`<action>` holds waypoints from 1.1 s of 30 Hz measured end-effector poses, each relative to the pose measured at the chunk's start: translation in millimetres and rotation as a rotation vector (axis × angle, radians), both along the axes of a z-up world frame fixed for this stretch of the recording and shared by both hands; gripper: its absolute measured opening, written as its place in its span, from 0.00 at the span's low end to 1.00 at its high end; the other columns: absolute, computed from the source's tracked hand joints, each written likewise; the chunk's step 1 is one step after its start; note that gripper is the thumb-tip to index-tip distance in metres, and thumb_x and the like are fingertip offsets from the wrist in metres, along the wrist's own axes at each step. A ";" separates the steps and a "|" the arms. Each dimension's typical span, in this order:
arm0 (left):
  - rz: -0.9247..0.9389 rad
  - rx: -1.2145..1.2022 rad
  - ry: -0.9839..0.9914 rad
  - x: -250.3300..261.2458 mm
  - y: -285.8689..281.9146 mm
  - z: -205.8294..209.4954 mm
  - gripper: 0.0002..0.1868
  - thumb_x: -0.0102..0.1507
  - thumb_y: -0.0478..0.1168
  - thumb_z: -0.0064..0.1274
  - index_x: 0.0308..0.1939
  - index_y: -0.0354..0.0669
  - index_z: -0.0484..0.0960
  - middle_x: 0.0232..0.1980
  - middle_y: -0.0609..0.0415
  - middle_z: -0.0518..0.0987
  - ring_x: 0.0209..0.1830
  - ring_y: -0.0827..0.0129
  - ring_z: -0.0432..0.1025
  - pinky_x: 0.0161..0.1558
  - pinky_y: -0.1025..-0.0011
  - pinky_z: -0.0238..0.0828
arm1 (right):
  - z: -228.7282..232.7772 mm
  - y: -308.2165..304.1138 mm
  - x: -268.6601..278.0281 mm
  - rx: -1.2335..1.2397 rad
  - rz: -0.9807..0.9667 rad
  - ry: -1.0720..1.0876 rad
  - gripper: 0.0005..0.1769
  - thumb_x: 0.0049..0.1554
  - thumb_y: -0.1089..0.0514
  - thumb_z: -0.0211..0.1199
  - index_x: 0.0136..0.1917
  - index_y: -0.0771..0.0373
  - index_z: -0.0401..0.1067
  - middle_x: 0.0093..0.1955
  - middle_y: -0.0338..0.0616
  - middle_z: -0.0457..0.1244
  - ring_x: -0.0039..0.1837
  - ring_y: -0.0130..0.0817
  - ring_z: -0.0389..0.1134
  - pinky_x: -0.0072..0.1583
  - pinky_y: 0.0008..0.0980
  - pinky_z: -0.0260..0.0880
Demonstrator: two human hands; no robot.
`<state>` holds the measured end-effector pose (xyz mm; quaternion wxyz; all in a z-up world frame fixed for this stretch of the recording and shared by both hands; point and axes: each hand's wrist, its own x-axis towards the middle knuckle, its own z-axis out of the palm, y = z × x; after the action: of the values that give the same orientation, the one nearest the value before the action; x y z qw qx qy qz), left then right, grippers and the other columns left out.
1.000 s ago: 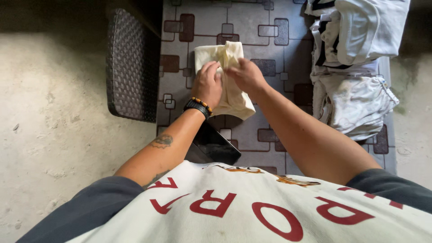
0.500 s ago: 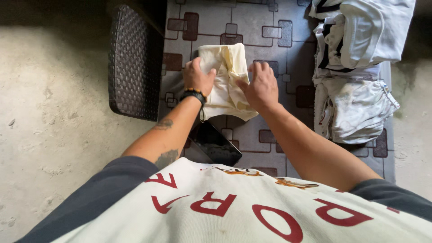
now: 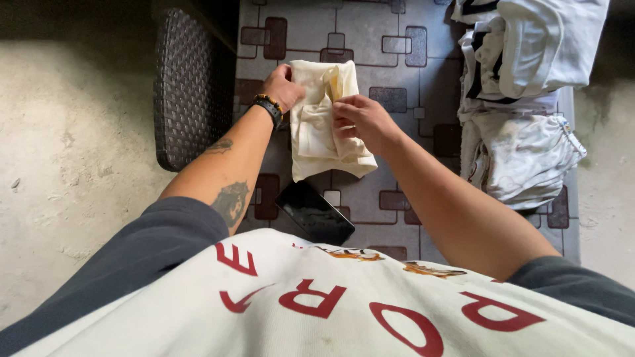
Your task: The person folds multiple pieces of clothing on a table, including shirts, shorts, and towels. They handle each item one at a time, smoothing and folding them into neat stacks.
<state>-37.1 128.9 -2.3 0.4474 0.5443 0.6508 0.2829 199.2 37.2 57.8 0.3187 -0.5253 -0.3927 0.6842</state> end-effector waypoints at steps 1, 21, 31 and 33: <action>-0.016 0.022 -0.002 -2.5 0.0 1.7 0.27 0.45 0.39 0.63 0.50 0.42 0.79 0.46 0.53 0.85 0.46 0.66 0.79 0.50 0.71 0.75 | 4.3 -1.8 7.3 -0.002 -0.049 0.083 0.27 0.61 0.53 0.64 0.66 0.74 0.68 0.53 0.55 0.67 0.47 0.35 0.71 0.50 0.35 0.77; -0.522 0.700 0.259 -0.5 -141.8 114.2 0.21 0.62 0.26 0.54 0.56 0.48 0.85 0.66 0.51 0.79 0.62 0.62 0.75 0.63 0.66 0.72 | 30.6 -48.1 34.7 0.046 -0.230 0.360 0.21 0.58 0.73 0.52 0.65 0.70 0.66 0.60 0.55 0.65 0.61 0.43 0.71 0.63 0.39 0.77; -0.154 0.231 0.073 -21.7 -197.3 78.1 0.17 0.60 0.36 0.47 0.49 0.52 0.86 0.59 0.53 0.84 0.50 0.62 0.79 0.54 0.65 0.76 | 56.5 -133.2 10.7 0.063 -0.331 -0.443 0.24 0.61 0.57 0.63 0.68 0.65 0.65 0.60 0.50 0.66 0.53 0.37 0.69 0.50 0.34 0.73; 0.072 -0.011 0.111 -17.2 -185.2 70.2 0.16 0.60 0.46 0.54 0.48 0.46 0.84 0.52 0.48 0.86 0.47 0.62 0.80 0.50 0.64 0.77 | 67.8 -129.7 -1.4 -0.093 -0.298 -0.579 0.36 0.58 0.55 0.70 0.72 0.61 0.55 0.60 0.48 0.63 0.51 0.40 0.71 0.48 0.37 0.74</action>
<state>-54.3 -56.3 67.9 0.4034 0.5330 0.6951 0.2646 197.8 -92.5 125.5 0.2662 -0.7637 -0.3544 0.4694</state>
